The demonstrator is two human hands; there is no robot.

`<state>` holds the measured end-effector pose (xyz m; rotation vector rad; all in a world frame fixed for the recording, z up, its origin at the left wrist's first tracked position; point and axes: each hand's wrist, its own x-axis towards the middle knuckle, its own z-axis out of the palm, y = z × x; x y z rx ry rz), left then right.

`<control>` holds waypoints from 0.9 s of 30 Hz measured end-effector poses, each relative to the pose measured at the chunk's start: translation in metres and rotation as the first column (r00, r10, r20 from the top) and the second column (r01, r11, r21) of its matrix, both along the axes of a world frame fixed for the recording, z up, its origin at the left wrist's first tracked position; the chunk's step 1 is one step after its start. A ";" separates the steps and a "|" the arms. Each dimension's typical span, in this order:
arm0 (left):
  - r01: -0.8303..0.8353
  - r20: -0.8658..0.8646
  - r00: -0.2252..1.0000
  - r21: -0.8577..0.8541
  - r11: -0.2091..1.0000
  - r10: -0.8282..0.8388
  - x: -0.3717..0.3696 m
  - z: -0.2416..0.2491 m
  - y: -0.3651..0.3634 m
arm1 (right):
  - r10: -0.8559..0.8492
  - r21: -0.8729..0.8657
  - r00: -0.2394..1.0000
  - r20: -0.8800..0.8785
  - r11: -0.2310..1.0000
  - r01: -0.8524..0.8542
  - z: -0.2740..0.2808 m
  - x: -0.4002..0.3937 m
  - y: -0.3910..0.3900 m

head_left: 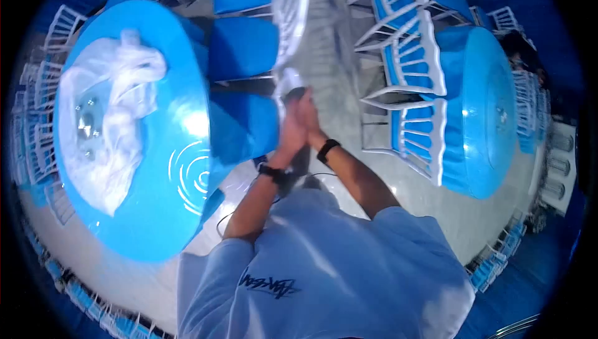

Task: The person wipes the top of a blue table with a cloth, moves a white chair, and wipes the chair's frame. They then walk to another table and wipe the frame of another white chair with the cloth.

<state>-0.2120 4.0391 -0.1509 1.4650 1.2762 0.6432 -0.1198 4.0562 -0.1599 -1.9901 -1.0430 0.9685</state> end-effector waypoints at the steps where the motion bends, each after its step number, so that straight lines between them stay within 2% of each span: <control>1: -0.022 -0.009 1.000 0.041 0.999 0.023 0.002 0.002 0.005 | 0.023 0.022 0.996 0.091 0.999 -0.025 0.015 0.001 0.006; 2: -0.041 -0.010 0.999 0.080 0.996 0.042 0.005 0.003 0.009 | 0.073 0.207 0.944 0.323 0.968 -0.145 0.006 0.004 0.006; 3: -0.056 -0.005 0.998 0.118 0.991 0.057 0.009 0.002 0.012 | 0.140 0.098 0.927 0.349 0.978 -0.184 0.008 0.006 0.015; 5: -0.076 0.007 0.997 0.196 0.978 0.076 0.016 -0.005 0.022 | 0.182 0.060 0.908 0.378 0.974 -0.220 0.009 0.009 0.027; 6: -0.088 0.035 0.996 0.179 0.980 0.083 0.017 -0.005 0.027 | 0.203 0.042 0.896 0.395 0.970 -0.238 0.004 0.011 0.033; 7: -0.100 0.066 0.994 0.165 0.981 0.091 0.018 -0.006 0.032 | 0.187 0.102 0.874 0.449 0.961 -0.259 0.000 0.012 0.038; 10: -0.111 0.145 0.984 0.079 0.991 0.099 0.015 -0.017 0.051 | 0.226 -0.059 0.850 0.476 0.972 -0.226 0.004 0.011 0.062; 11: -0.114 0.179 0.979 0.070 0.991 0.100 0.017 -0.021 0.060 | 0.202 0.002 0.843 0.499 0.972 -0.234 0.001 0.013 0.068; 12: -0.113 0.214 0.972 0.062 0.992 0.098 0.019 -0.023 0.068 | 0.213 -0.031 0.854 0.475 0.974 -0.226 -0.006 0.016 0.075; 17: -0.127 0.113 0.986 0.010 0.992 0.125 0.023 -0.015 0.093 | 0.248 -0.152 0.868 0.430 0.968 -0.201 -0.009 0.023 0.101; 20: -0.135 0.096 0.986 -0.005 0.991 0.135 0.026 -0.010 0.098 | 0.223 -0.091 0.904 0.365 0.975 -0.204 -0.018 0.029 0.102; 22: -0.152 0.091 0.984 -0.024 0.988 0.154 0.029 -0.012 0.099 | 0.131 -0.107 0.967 0.217 0.988 -0.110 -0.030 0.032 0.104; 24: -0.172 0.073 0.982 -0.055 0.984 0.176 0.030 -0.002 0.098 | 0.129 -0.087 0.977 0.169 0.989 -0.116 -0.045 0.030 0.101; 26: -0.182 0.082 0.979 -0.047 0.982 0.186 0.026 0.005 0.097 | 0.214 -0.018 0.942 0.257 0.976 -0.217 -0.061 0.034 0.099; 27: -0.176 0.108 0.978 -0.042 0.984 0.179 0.029 0.009 0.098 | 0.200 -0.068 0.959 0.199 0.979 -0.190 -0.076 0.031 0.103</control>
